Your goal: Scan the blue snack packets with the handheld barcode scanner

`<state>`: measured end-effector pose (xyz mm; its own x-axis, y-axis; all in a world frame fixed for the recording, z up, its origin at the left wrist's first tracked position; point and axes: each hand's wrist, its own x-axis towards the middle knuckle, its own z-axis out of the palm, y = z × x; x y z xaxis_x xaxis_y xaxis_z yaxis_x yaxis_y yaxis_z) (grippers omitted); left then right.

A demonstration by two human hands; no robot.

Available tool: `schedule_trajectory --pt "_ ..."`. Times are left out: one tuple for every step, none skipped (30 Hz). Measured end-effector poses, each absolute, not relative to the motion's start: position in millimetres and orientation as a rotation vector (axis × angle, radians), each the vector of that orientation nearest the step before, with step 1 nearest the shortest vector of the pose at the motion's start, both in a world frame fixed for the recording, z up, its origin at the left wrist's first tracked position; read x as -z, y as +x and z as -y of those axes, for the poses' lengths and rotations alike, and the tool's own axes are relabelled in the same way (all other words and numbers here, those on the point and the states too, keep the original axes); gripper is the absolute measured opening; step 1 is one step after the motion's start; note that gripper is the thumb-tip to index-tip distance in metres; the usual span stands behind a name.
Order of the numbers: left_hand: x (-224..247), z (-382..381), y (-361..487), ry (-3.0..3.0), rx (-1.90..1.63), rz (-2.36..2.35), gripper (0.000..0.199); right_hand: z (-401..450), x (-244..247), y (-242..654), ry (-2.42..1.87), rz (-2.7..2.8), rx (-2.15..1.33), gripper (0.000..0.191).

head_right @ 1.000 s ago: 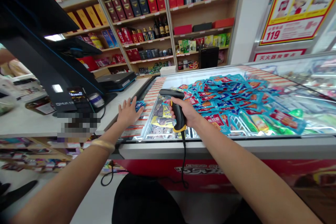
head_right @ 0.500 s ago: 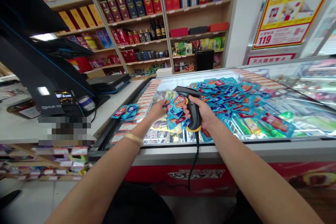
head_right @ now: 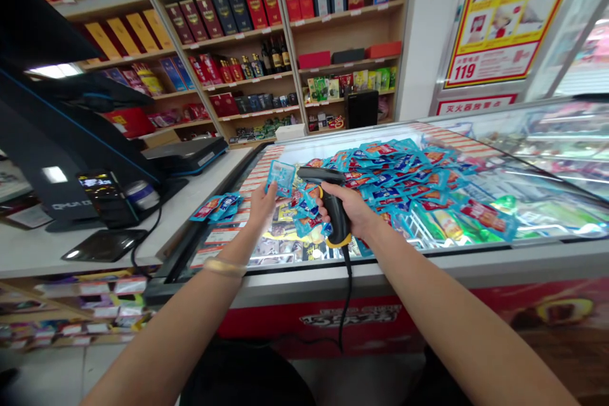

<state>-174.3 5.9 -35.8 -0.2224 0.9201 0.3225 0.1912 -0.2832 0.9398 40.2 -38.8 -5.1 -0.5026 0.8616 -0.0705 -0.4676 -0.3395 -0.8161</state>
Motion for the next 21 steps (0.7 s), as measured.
schedule_trajectory --pt "35.7 -4.9 -172.5 1.464 -1.551 -1.360 0.024 38.8 5.3 39.8 -0.649 0.959 -1.937 0.022" --pt "35.5 -3.8 -170.9 1.509 -1.538 -1.376 0.024 38.7 5.3 39.5 -0.657 0.955 -1.933 0.022" --pt "35.2 -2.6 -169.5 1.559 -1.523 -1.396 0.024 38.7 5.2 39.3 -0.663 0.951 -1.929 0.023" --pt "34.9 -1.6 -168.3 1.604 -1.508 -1.413 0.024 38.7 5.2 39.0 -0.666 0.947 -1.924 0.024" --pt "34.8 -0.7 -167.5 1.636 -1.499 -1.427 0.024 38.6 5.2 38.7 -0.669 0.944 -1.918 0.024" --pt "34.9 0.0 -166.8 1.656 -1.495 -1.437 0.024 38.6 5.3 38.4 -0.668 0.943 -1.911 0.025" --pt "35.3 0.4 -166.4 1.672 -1.493 -1.445 0.025 38.5 5.6 38.0 -0.666 0.945 -1.905 0.025" --pt "35.9 0.6 -166.2 1.686 -1.491 -1.452 0.025 38.4 6.0 37.5 -0.663 0.951 -1.901 0.025" --pt "36.7 0.6 -166.1 1.700 -1.487 -1.455 0.025 38.3 6.5 37.0 -0.662 0.957 -1.898 0.025" --pt "37.6 0.3 -166.1 1.721 -1.474 -1.458 0.025 38.3 6.9 36.4 -0.663 0.962 -1.896 0.025" --pt "38.5 0.0 -166.2 1.743 -1.456 -1.459 0.026 38.4 7.3 35.9 -0.663 0.967 -1.894 0.025" --pt "39.4 -0.5 -166.2 1.761 -1.436 -1.456 0.027 38.6 7.5 35.3 -0.663 0.970 -1.892 0.025" --pt "40.3 -1.0 -166.1 1.772 -1.418 -1.453 0.027 38.9 7.6 34.8 -0.665 0.972 -1.888 0.025" --pt "41.0 -1.5 -166.0 1.781 -1.402 -1.449 0.027 39.3 7.6 34.4 -0.668 0.973 -1.883 0.025" --pt "41.6 -1.8 -165.9 1.790 -1.387 -1.447 0.028 39.7 7.5 34.1 -0.672 0.975 -1.877 0.025" --pt "42.0 -2.0 -165.6 1.802 -1.377 -1.450 0.029 40.0 7.3 33.9 -0.677 0.975 -1.872 0.025" --pt "42.1 -1.8 -165.3 1.822 -1.370 -1.463 0.030 40.3 7.0 33.9 -0.684 0.973 -1.868 0.025" --pt "41.7 -1.3 -165.1 1.859 -1.363 -1.488 0.031 40.5 6.7 34.0 -0.688 0.968 -1.866 0.025" --pt "40.9 -0.3 -165.1 1.908 -1.362 -1.533 0.032 40.5 6.3 34.3 -0.688 0.961 -1.869 0.024" --pt "39.6 1.0 -165.4 1.969 -1.358 -1.595 0.033 40.4 6.0 34.7 -0.682 0.954 -1.875 0.024" --pt "37.6 2.6 -166.3 2.033 -1.349 -1.675 0.034 40.2 5.6 35.1 -0.672 0.945 -1.885 0.023"
